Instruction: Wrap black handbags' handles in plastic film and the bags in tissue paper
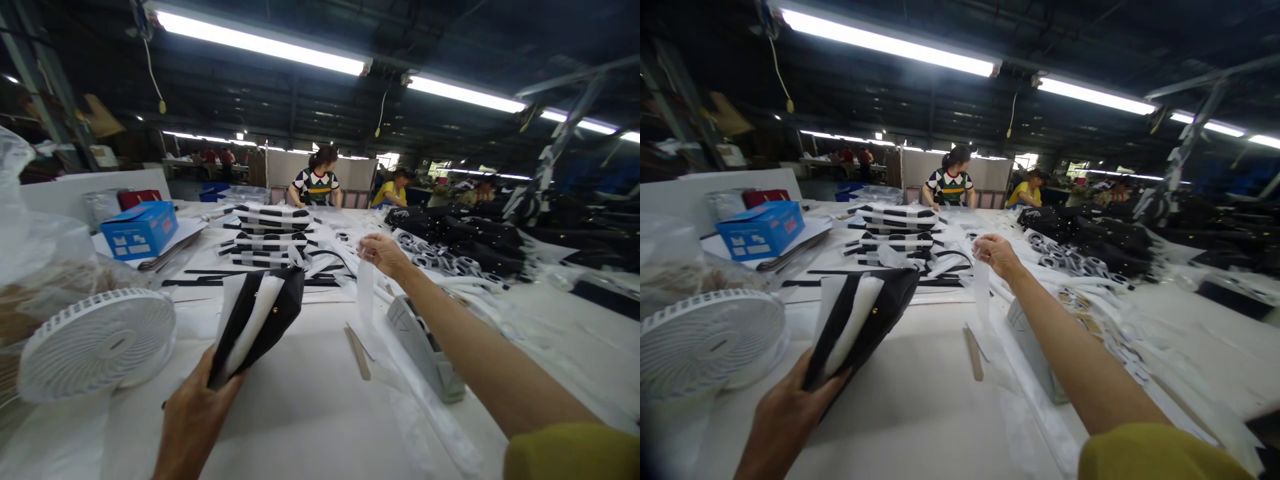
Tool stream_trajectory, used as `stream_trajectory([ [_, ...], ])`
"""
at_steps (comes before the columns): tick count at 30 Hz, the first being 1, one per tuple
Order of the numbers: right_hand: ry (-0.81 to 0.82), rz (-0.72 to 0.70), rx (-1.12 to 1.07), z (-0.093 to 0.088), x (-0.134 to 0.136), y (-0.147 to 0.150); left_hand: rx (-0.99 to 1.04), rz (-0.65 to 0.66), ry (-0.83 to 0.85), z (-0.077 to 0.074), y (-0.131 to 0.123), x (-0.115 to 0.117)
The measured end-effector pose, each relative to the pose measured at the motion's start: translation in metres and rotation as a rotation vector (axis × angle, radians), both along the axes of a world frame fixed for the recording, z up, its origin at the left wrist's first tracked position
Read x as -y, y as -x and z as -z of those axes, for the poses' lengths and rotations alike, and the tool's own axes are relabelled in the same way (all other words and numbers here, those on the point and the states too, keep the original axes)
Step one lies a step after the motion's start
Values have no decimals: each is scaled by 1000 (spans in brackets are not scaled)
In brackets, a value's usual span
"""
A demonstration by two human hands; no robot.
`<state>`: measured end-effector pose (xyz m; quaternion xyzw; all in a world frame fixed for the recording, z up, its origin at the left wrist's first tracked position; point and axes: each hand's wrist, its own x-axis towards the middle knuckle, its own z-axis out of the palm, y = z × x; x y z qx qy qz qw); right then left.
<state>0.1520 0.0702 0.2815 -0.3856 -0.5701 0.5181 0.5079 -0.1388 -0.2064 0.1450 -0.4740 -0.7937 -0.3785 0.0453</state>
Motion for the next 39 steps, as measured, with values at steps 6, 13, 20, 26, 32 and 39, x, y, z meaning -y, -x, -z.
stream_trajectory([
  [6,-70,-96,-96,-61,40,-6,16,33,12,-1,0,1],
  [13,29,-226,45,-103,130,-14,-23,63,46,-6,-2,3],
  [20,291,-487,77,-81,230,-16,-34,95,26,-8,-5,7],
  [26,721,-742,196,-5,283,-29,-18,111,12,-16,-7,11],
  [32,853,-858,192,64,284,-47,-46,114,26,-15,-12,10],
  [39,801,-664,225,111,239,-20,-69,124,0,-12,-14,8],
])
